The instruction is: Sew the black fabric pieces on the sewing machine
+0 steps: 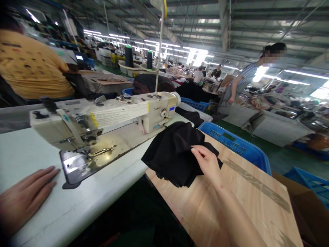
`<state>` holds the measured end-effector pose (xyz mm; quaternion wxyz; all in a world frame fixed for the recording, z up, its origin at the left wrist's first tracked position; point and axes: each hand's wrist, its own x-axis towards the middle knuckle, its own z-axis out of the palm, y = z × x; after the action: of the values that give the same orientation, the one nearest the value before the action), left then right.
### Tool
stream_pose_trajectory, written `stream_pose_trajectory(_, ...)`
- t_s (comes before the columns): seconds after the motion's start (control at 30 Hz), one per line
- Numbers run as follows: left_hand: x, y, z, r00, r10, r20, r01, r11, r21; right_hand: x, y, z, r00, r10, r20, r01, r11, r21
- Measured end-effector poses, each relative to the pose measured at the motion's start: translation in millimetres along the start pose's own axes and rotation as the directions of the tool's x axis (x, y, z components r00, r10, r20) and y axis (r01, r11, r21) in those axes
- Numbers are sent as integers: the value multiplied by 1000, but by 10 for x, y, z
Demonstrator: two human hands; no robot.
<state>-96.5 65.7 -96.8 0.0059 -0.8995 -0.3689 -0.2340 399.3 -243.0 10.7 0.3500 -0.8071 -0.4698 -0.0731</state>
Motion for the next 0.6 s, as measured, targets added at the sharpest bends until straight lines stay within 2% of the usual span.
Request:
stream_pose_trajectory(0.07, 39, 189, -100, 999, -51, -17, 51, 999, 7, 30, -95, -6, 999, 16, -49, -13, 998, 63)
stream_pose_trajectory(0.1, 60, 326, -156, 998, -60, -28, 60, 998, 2, 27, -155, -4, 1000, 2, 8, -3, 994, 108)
stream_pose_trajectory(0.13, 83, 487, -209, 998, -47, -33, 47, 999, -19, 16, -216, 4, 990, -31, 135, 9, 986, 164)
stream_pose_trajectory(0.17, 108, 668, -252, 1000, -14, -25, 13, 998, -59, -1, -277, 20, 949, -74, 307, 4, 974, 224)
stream_pose_trajectory(0.2, 135, 865, -284, 999, 35, -20, -37, 992, -120, -17, -332, 43, 873, -114, 473, -21, 962, 271)
stream_pose_trajectory(0.23, 168, 1069, -301, 996, 91, -3, -90, 976, -196, -28, -381, 74, 797, -135, 589, -52, 956, 289)
stream_pose_trajectory(0.27, 207, 1276, -305, 991, 136, 9, -129, 954, -270, -29, -425, 113, 762, -131, 634, -69, 957, 282)
stream_pose_trajectory(0.3, 254, 1478, -295, 985, 171, 10, -158, 931, -330, -20, -463, 159, 778, -116, 618, -60, 965, 257)
stream_pose_trajectory(0.37, 370, 1844, -245, 973, 231, 23, -202, 891, -407, 19, -535, 274, 861, -112, 496, 22, 982, 185)
stream_pose_trajectory(0.4, 436, 2002, -207, 966, 257, 24, -222, 876, -428, 41, -572, 342, 881, -139, 451, 75, 985, 156)
stream_pose_trajectory(0.5, 627, 2357, -51, 942, 335, 25, -292, 853, -432, 66, -685, 586, 859, -213, 466, 178, 977, 118)
stream_pose_trajectory(0.6, 760, 2575, 139, 900, 435, 30, -401, 853, -333, 26, -767, 845, 867, -193, 460, 179, 981, 73)
